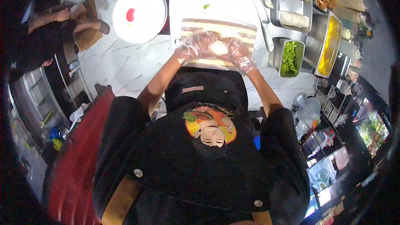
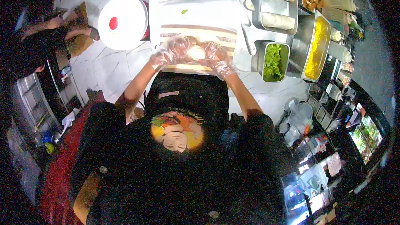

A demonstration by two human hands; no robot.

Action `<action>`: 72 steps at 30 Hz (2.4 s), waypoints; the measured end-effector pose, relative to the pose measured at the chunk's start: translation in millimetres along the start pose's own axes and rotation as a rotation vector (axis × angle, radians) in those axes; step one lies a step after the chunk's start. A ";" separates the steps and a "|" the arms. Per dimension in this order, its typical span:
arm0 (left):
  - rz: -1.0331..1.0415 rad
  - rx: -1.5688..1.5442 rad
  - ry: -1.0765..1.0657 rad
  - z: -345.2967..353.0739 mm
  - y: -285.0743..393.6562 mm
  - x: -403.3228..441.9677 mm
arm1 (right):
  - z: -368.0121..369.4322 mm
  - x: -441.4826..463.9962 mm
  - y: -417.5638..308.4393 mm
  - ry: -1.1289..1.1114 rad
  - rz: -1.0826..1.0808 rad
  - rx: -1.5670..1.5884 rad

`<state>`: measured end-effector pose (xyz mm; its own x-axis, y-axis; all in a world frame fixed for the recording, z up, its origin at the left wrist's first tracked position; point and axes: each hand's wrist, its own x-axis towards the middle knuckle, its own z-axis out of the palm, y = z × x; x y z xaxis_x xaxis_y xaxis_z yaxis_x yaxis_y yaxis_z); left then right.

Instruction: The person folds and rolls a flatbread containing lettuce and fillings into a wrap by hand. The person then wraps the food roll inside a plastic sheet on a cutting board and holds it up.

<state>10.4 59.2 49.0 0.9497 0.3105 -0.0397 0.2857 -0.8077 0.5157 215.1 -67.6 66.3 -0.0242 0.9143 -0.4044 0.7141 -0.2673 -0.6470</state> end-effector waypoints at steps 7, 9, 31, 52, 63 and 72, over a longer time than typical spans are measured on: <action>-0.309 -0.191 0.219 -3.3 49.2 -19.8 | 20.5 9.1 30.5 -0.078 -0.030 -0.283; -0.393 -0.213 0.320 4.4 57.4 -26.8 | 33.2 12.6 41.6 0.019 -0.075 -0.346; -0.266 -0.081 -0.013 9.7 30.8 -5.2 | 28.1 -4.5 8.9 0.131 -0.154 -0.411; -0.312 0.069 0.082 28.7 48.0 -7.1 | 4.9 -4.5 -13.5 -0.086 -0.114 -0.369; -0.360 -0.028 -0.052 11.1 47.9 3.7 | -1.8 5.9 -11.0 -0.078 -0.165 -0.279; -0.384 0.146 0.338 30.1 76.4 -27.6 | -20.5 9.9 -21.7 -0.115 -0.181 -0.160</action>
<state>9.9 -26.1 63.8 0.6858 0.7225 0.0883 0.6427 -0.6580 0.3924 213.7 -46.5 89.6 -0.2341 0.8998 -0.3682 0.7923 -0.0429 -0.6086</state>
